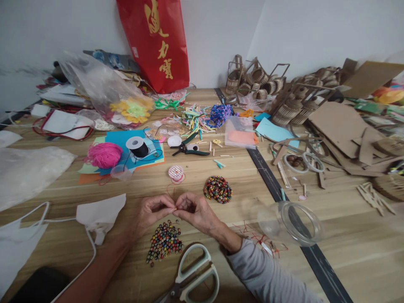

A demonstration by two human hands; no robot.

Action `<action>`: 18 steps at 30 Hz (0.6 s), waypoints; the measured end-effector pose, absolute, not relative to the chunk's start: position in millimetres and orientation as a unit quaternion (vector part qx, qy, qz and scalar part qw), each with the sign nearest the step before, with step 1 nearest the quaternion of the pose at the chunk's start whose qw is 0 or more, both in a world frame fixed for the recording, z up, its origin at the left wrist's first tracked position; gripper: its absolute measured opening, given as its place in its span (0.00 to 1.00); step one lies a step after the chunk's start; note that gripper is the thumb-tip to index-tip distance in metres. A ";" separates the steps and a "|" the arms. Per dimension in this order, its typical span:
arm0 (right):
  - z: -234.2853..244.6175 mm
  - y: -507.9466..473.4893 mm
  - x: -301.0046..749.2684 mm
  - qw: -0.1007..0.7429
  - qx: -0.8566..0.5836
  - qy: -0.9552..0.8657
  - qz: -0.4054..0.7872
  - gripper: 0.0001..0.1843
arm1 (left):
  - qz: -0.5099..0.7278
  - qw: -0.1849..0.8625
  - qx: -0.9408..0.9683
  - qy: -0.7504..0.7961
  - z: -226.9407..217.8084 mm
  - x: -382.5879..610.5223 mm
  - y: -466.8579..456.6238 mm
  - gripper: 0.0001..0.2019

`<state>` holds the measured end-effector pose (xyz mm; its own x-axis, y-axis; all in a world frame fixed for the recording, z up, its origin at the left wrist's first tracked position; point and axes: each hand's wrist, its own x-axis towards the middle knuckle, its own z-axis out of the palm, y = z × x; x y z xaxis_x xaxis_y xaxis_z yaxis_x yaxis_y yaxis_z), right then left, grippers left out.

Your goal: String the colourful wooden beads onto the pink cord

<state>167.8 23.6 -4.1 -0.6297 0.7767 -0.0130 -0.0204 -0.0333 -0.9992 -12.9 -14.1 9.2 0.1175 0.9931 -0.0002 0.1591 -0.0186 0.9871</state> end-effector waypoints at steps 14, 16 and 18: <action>-1.5 24.2 168.0 0.318 -0.292 -0.585 0.686 0.18 | 0.443 0.467 0.564 0.517 7.5 -13.5 -13.6 0.06; -2.1 23.4 167.6 0.306 -0.277 -0.577 0.705 0.17 | 0.449 0.472 0.562 0.509 7.6 -13.6 -13.6 0.07; -3.6 22.6 167.3 0.297 -0.272 -0.568 0.718 0.17 | 0.454 0.476 0.560 0.504 8.7 -13.0 -13.6 0.08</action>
